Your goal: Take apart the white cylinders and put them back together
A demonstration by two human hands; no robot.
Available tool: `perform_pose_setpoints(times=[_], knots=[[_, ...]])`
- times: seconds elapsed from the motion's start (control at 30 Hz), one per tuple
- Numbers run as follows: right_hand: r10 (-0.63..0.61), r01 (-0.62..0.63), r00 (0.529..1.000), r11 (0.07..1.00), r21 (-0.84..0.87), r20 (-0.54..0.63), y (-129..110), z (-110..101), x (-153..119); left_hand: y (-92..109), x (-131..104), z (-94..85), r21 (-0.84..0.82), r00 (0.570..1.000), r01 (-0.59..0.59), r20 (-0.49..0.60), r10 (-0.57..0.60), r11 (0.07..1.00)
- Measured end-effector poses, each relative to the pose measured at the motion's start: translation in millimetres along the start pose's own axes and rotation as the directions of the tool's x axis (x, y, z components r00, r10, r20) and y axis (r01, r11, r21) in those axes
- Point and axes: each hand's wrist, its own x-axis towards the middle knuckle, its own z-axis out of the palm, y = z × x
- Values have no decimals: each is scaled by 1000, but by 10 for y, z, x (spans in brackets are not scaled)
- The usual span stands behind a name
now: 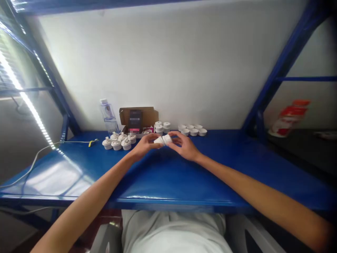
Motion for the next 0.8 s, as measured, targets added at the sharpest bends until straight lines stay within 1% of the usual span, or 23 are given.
perform_pose_setpoints(times=[0.1, 0.17, 0.27, 0.3, 0.33, 0.37, 0.43, 0.47, 0.53, 0.6, 0.67, 0.7, 0.73, 0.8], knots=[[-1, 0, 1000, 996, 93, 19, -26, 2, -25, 71, -15, -22, -16, 997, 11, 71, -10, 1000], [-39, 35, 999, 993, 109, 34, -64, 2, -46, 100, -25, -20, -20, 992, 16, 123, -14, 1000], [-143, 142, 989, 989, 27, 44, -122, -5, -73, 108, -38, -12, -28, 986, 70, 156, -64, 997], [-161, 162, 986, 987, -4, 47, -134, -8, -78, 107, -43, -12, -25, 983, 93, 159, -88, 995], [-155, 156, 987, 987, -26, 43, -139, -9, -80, 107, -47, -15, -17, 982, 104, 159, -100, 994], [-117, 118, 993, 992, -31, 33, -139, -8, -79, 109, -52, -19, -4, 983, 94, 161, -92, 996], [28, -28, 1000, 1000, 9, 3, -123, -1, -68, 120, -61, -25, 29, 985, 19, 171, -24, 999], [108, -108, 994, 993, 43, -5, -111, 5, -58, 126, -65, -24, 41, 985, -27, 171, 19, 999], [242, -242, 970, 964, 113, 18, -87, 17, -37, 131, -68, -10, 58, 983, -92, 165, 81, 994], [309, -316, 949, 936, 154, 65, -70, 25, -21, 122, -67, 16, 64, 983, -112, 151, 101, 992], [335, -347, 937, 924, 162, 93, -63, 29, -15, 106, -63, 43, 52, 985, -94, 148, 86, 994], [329, -339, 940, 926, 164, 90, -64, 30, -17, 100, -61, 52, 49, 987, -77, 143, 69, 996], [302, -310, 950, 936, 165, 75, -67, 31, -23, 96, -59, 56, 52, 990, -51, 135, 44, 997], [197, -199, 980, 968, 150, 27, -85, 35, -43, 96, -57, 52, 76, 993, 9, 114, -18, 997]])
